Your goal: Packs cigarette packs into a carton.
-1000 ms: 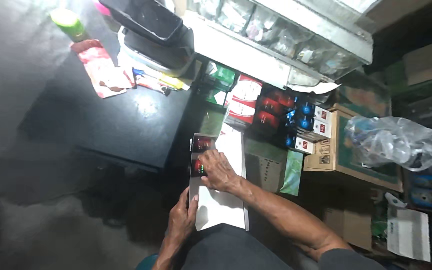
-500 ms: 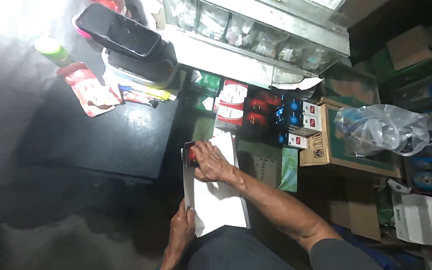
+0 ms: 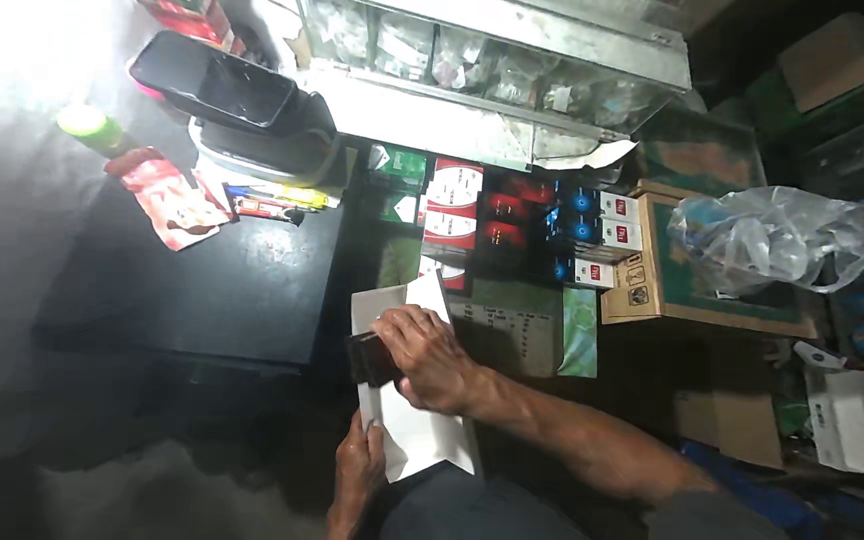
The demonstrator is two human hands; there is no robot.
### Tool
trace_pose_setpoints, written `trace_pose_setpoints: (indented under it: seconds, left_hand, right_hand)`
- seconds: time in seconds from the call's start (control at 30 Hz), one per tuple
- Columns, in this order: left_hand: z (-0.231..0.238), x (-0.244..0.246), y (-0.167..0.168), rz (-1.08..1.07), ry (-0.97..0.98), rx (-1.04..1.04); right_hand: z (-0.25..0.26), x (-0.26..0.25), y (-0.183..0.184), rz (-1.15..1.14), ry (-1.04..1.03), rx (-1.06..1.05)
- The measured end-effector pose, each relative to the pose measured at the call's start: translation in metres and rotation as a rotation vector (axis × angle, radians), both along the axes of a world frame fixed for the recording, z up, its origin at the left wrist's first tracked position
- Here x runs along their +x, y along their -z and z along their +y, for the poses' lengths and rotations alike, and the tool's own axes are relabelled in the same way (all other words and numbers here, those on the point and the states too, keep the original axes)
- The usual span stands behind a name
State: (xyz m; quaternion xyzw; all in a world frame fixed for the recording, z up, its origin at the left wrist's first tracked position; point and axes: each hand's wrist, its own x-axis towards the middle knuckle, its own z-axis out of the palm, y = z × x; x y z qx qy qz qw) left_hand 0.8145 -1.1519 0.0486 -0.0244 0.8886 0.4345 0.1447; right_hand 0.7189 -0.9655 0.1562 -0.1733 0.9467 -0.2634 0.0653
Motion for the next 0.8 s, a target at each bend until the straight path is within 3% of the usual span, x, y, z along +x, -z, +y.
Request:
trace_pose_setpoints:
  seconds: [0.07,0.13,0.2,0.27,0.37,0.5,0.67,0.8]
  left_hand:
    - [-0.002,0.006,0.003,0.010,-0.008,-0.011]
    - [-0.002,0.009,0.000,-0.005,-0.013,-0.009]
    - [-0.002,0.009,-0.002,-0.013,-0.013,-0.015]
    - [-0.001,0.009,-0.001,-0.002,-0.013,-0.011]
    - [-0.001,0.010,0.003,0.014,-0.007,0.011]
    - [-0.003,0.015,0.006,0.010,0.006,0.013]
    - [-0.004,0.022,0.005,0.002,-0.042,0.012]
    - [-0.003,0.026,0.005,0.002,-0.056,0.033]
  right_hand:
    - [0.016,0.021,-0.029,0.233,0.089,-0.097]
    - [0.045,0.031,-0.039,0.293,0.215,-0.027]
    - [0.078,0.030,-0.022,0.179,0.362,0.109]
    - [0.107,0.022,0.012,-0.074,0.495,0.222]
    - [0.131,0.005,0.054,-0.310,0.604,0.277]
    - [0.137,-0.002,0.079,-0.171,0.615,0.255]
    - [0.125,0.034,0.073,0.144,0.569,0.210]
    - [0.109,0.049,0.081,-0.173,0.444,0.158]
